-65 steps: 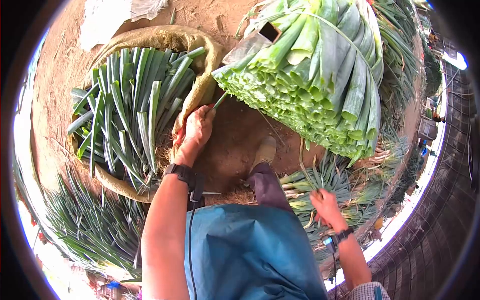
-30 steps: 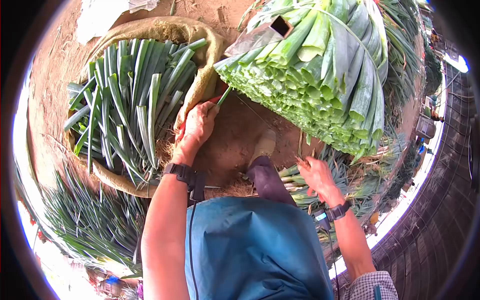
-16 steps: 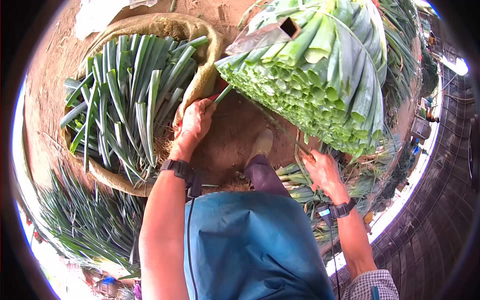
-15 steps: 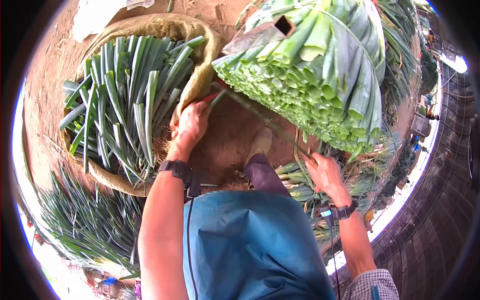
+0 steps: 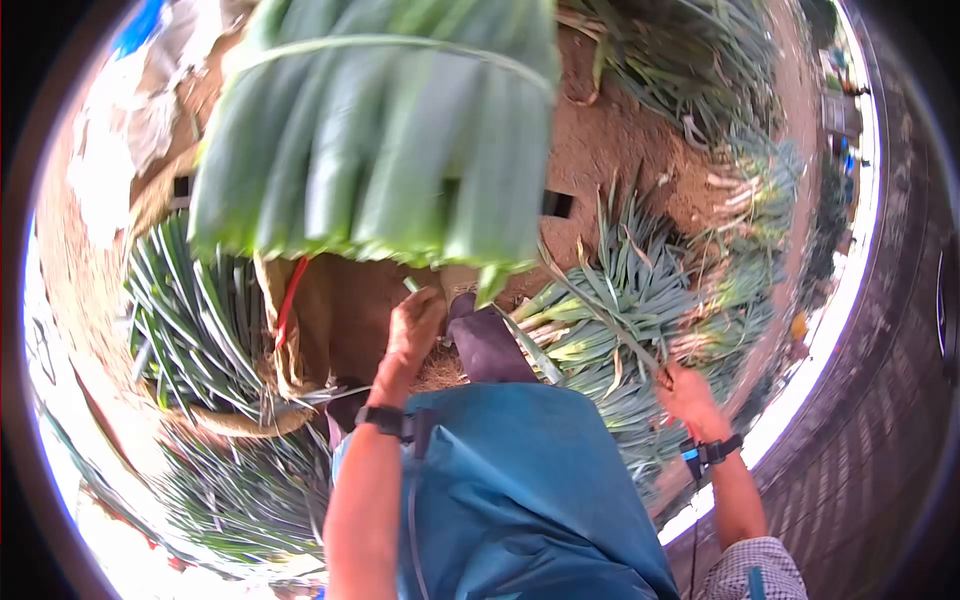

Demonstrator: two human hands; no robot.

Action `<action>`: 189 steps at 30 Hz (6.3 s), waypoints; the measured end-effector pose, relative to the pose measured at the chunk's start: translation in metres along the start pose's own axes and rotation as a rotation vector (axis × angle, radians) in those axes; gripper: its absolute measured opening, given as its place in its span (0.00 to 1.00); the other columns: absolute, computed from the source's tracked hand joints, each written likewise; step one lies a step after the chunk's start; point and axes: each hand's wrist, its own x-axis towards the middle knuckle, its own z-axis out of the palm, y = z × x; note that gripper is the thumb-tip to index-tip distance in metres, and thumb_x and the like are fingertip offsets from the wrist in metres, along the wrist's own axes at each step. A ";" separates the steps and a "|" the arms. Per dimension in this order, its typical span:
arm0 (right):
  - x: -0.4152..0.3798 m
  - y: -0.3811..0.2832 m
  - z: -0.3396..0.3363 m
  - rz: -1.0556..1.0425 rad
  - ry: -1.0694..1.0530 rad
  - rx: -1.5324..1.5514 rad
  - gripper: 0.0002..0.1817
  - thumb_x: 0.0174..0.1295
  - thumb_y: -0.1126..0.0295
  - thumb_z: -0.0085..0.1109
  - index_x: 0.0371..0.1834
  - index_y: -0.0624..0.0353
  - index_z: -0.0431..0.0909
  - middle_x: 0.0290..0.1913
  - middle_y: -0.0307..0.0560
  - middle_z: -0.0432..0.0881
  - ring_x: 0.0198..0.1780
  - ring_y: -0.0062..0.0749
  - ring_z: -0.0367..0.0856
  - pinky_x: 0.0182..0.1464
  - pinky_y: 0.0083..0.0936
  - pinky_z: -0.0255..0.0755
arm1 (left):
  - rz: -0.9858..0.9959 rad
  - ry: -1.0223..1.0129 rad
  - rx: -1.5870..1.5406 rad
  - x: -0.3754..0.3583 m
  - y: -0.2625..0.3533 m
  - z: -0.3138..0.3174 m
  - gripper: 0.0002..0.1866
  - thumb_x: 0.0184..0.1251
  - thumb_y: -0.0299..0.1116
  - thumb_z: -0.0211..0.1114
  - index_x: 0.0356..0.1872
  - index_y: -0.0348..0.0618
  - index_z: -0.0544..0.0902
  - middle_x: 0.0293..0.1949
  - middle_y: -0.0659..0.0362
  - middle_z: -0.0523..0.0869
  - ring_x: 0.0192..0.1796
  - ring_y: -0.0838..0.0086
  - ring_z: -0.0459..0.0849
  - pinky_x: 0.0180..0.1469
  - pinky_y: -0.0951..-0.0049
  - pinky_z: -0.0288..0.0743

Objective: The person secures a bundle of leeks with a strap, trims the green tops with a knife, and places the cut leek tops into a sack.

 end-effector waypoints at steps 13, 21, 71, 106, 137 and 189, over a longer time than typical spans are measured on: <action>0.093 -0.005 -0.092 -0.354 -0.052 0.118 0.08 0.65 0.71 0.55 0.42 0.62 0.79 0.30 0.59 0.82 0.35 0.55 0.83 0.38 0.45 0.76 | 0.123 0.079 0.280 0.065 0.014 0.069 0.18 0.77 0.42 0.56 0.35 0.39 0.83 0.32 0.57 0.85 0.35 0.74 0.84 0.39 0.71 0.81; 0.114 -0.079 -0.132 -0.573 -0.131 -0.072 0.11 0.67 0.66 0.53 0.38 0.64 0.79 0.31 0.60 0.83 0.37 0.58 0.83 0.40 0.49 0.75 | 0.429 0.224 0.808 0.101 -0.072 -0.008 0.11 0.75 0.36 0.59 0.36 0.42 0.84 0.31 0.64 0.84 0.32 0.80 0.80 0.35 0.74 0.77; -0.096 -0.139 -0.316 -0.471 -0.398 0.164 0.09 0.61 0.71 0.54 0.41 0.63 0.77 0.23 0.48 0.77 0.21 0.37 0.87 0.23 0.30 0.78 | 0.282 0.479 0.542 -0.124 0.140 0.073 0.16 0.65 0.40 0.59 0.31 0.33 0.79 0.31 0.34 0.82 0.39 0.35 0.80 0.43 0.44 0.72; -0.122 -0.215 -0.061 -0.254 -0.364 0.241 0.22 0.61 0.61 0.65 0.51 0.68 0.77 0.29 0.53 0.80 0.27 0.36 0.82 0.33 0.34 0.76 | 0.187 0.688 0.847 -0.144 0.024 -0.189 0.19 0.62 0.32 0.67 0.53 0.40 0.76 0.50 0.44 0.80 0.51 0.47 0.79 0.53 0.49 0.74; -0.111 -0.386 -0.083 -0.729 -0.013 0.374 0.09 0.62 0.67 0.64 0.37 0.61 0.79 0.26 0.39 0.80 0.28 0.21 0.77 0.33 0.26 0.74 | 0.184 0.499 0.209 -0.288 -0.006 -0.180 0.15 0.70 0.37 0.62 0.53 0.42 0.82 0.43 0.42 0.87 0.47 0.50 0.87 0.52 0.59 0.79; 0.072 -0.734 -0.129 -0.940 0.179 0.950 0.11 0.53 0.77 0.64 0.35 0.54 0.71 0.28 0.31 0.70 0.25 0.19 0.67 0.27 0.22 0.66 | 0.473 1.479 -1.018 -0.443 0.050 -0.354 0.17 0.78 0.35 0.60 0.60 0.36 0.79 0.56 0.55 0.85 0.55 0.71 0.83 0.60 0.71 0.76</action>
